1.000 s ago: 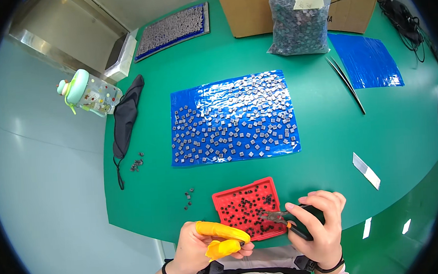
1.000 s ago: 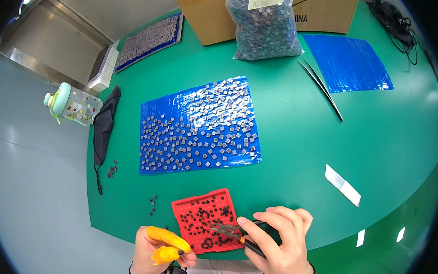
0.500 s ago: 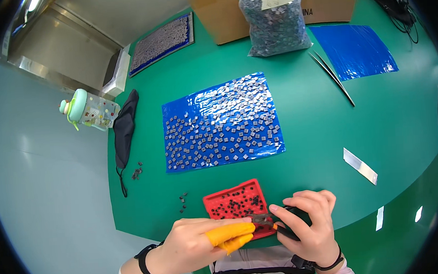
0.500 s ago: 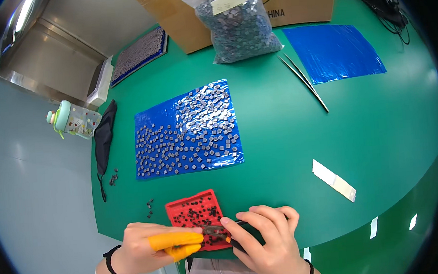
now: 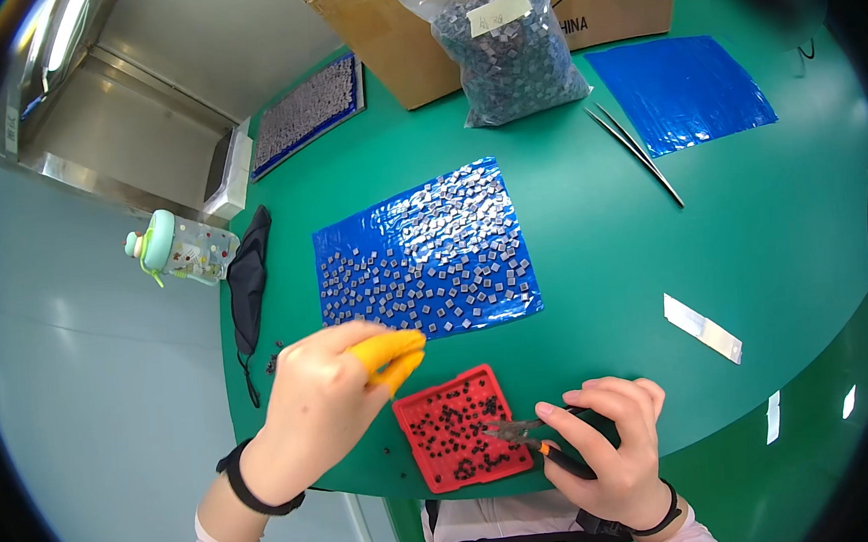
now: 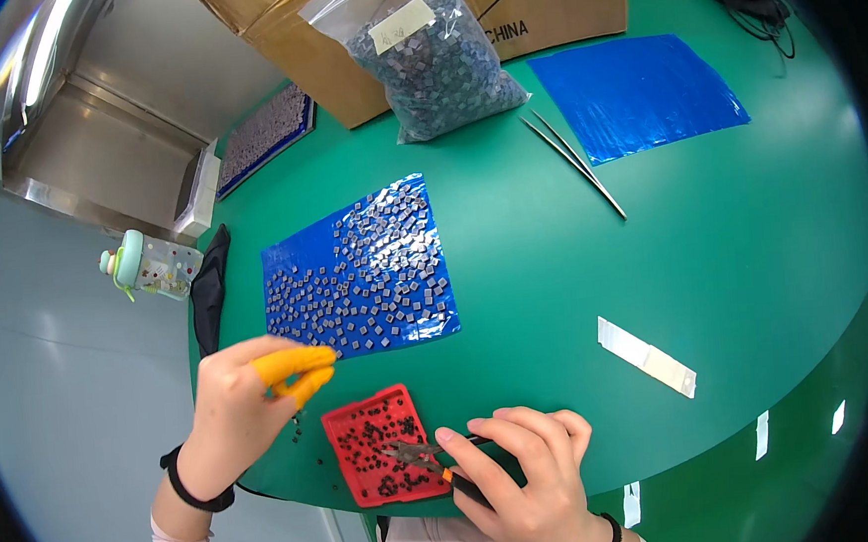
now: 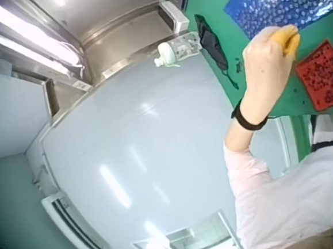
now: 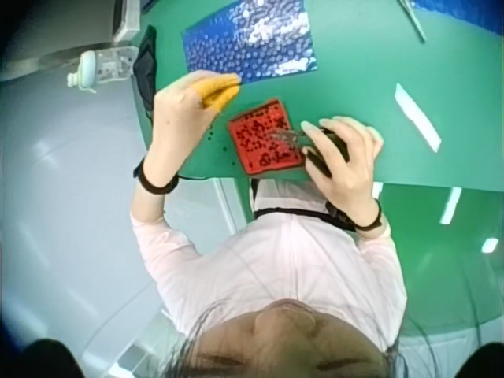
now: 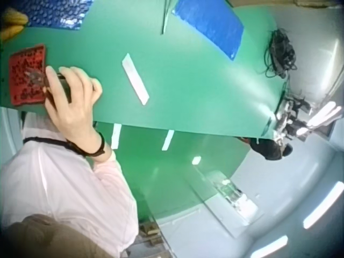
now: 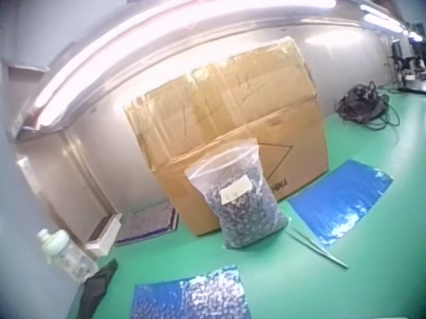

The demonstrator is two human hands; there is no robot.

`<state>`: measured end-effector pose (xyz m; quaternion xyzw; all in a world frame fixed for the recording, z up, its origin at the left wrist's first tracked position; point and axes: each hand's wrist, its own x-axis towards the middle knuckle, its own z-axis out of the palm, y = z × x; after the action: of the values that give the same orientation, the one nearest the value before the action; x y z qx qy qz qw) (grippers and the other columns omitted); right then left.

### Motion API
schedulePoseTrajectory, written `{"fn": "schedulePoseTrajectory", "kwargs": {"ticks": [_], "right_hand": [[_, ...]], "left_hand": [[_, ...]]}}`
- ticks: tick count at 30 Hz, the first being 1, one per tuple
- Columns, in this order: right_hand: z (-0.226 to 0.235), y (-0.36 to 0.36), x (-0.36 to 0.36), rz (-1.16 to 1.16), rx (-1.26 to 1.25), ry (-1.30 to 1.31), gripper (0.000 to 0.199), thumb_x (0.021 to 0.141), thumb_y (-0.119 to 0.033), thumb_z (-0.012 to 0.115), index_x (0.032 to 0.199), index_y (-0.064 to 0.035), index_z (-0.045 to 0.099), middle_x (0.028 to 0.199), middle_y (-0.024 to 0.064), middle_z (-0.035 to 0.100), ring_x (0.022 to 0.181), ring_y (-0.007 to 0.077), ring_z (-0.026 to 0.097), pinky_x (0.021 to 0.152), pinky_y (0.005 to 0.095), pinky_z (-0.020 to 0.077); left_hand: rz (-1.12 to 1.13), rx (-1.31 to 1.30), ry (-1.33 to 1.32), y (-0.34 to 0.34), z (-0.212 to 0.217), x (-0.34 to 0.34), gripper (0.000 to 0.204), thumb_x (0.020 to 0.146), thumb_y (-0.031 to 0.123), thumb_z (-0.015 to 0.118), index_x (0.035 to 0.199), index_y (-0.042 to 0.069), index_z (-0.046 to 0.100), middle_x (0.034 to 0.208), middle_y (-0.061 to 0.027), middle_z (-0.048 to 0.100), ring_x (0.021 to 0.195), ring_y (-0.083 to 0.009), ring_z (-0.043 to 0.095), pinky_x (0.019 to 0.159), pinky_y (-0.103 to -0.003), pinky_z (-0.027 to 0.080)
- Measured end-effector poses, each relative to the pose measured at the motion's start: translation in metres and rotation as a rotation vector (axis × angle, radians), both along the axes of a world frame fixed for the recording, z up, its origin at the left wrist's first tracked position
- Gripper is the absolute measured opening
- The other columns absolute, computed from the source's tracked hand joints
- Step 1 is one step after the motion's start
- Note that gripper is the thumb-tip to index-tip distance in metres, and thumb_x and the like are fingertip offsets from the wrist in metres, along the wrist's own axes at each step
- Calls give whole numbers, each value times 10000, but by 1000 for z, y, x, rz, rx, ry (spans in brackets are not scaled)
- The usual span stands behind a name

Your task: The person uses pliers to pick small black components from a red tray and places them onto a blue sheet. They also use a metal spatula to scrape and move components within the tray. The person repeatedly picks components from the tray and places them on the blue sheet throughout the video.

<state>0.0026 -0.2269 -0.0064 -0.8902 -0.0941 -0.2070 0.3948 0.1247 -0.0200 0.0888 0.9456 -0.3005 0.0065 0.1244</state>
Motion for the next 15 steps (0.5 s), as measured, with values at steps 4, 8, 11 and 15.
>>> {"fn": "schedulePoseTrajectory", "kwargs": {"ticks": [4, 8, 11, 15], "right_hand": [[-1, -1, -1, -15, 20, -6, 523, 532, -85, 752, 1050, -133, 701, 1061, 61, 563, 960, 267, 556, 814, 417, 347], [-3, -1, 0, -12, 23, -20, 520, 540, -90, 756, 1056, -133, 699, 1069, 62, 563, 956, 267, 554, 805, 415, 346], [-4, -3, 0, 0, 19, -21, 520, 547, -97, 760, 1061, -131, 697, 1071, 62, 562, 956, 269, 552, 802, 414, 346], [-4, -4, 0, 8, 25, -26, 520, 550, -108, 767, 1065, -127, 696, 1070, 63, 562, 959, 271, 551, 803, 413, 347]], "left_hand": [[-58, 35, -56, -8, -21, 21, 164, 711, 59, 761, 872, 47, 733, 772, -67, 652, 683, -239, 637, 624, -335, 535], [-62, 47, -103, -8, -34, 31, 177, 701, 53, 760, 876, 38, 734, 785, -74, 643, 714, -244, 635, 653, -337, 534], [-55, 54, -128, -11, -38, 37, 190, 690, 44, 762, 879, 36, 735, 808, -76, 644, 735, -243, 635, 669, -336, 532], [-38, 58, -165, -7, -44, 40, 202, 678, 33, 764, 879, 31, 735, 839, -75, 646, 756, -241, 633, 685, -338, 529]]}}
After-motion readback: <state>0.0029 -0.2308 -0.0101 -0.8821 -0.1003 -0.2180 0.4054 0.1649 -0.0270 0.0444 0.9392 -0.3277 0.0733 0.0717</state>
